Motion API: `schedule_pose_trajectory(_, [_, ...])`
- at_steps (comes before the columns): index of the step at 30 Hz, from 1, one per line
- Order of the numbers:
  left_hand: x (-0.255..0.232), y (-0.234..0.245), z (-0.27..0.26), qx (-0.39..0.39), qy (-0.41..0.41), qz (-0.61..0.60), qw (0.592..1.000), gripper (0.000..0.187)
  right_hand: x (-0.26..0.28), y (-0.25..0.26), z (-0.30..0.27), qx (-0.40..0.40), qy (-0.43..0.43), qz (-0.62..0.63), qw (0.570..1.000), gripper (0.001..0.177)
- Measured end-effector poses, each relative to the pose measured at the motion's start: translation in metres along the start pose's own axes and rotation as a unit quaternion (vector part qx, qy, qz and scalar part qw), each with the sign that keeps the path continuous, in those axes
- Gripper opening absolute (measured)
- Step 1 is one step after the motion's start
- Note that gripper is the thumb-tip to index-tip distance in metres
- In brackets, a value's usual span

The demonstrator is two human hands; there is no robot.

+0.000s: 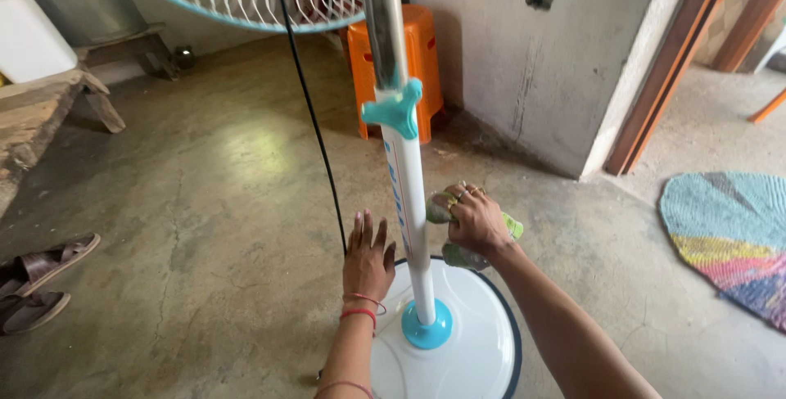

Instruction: The person wipes the base and stand of a pedestal fan with a green cloth, then cleans the fan's wire cage and blades. The person uses a cloth to wipe the surfaces.

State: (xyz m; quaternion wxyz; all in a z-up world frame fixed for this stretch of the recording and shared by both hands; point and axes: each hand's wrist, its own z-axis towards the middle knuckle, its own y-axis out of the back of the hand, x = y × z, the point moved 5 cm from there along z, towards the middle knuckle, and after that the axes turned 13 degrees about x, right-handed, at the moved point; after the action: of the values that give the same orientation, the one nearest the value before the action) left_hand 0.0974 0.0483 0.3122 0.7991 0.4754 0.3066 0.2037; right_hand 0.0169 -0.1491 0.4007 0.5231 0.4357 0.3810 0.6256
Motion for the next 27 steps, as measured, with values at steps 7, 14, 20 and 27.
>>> schedule_pose_trajectory(7, [-0.026, 0.109, 0.077, -0.045, -0.029, -0.020, 0.998, 0.054, 0.019, 0.104, 0.070, -0.009, 0.042, -0.038, 0.998, 0.054])
schedule_pose_trajectory(14, [-0.047, 0.176, 0.105, -0.053, -0.033, 0.015, 0.998, 0.050, 0.036, 0.178, 0.114, -0.009, 0.103, -0.042, 0.994, 0.057])
schedule_pose_trajectory(20, [-0.070, 0.207, 0.094, 0.004, 0.026, 0.024, 0.999, 0.055, 0.046, 0.230, 0.137, 0.050, 0.086, -0.037, 0.994, 0.052])
schedule_pose_trajectory(27, [-0.068, 0.270, 0.093, 0.081, 0.096, -0.057, 0.990, 0.051, 0.067, 0.312, 0.157, 0.089, 0.065, -0.021, 0.994, 0.046])
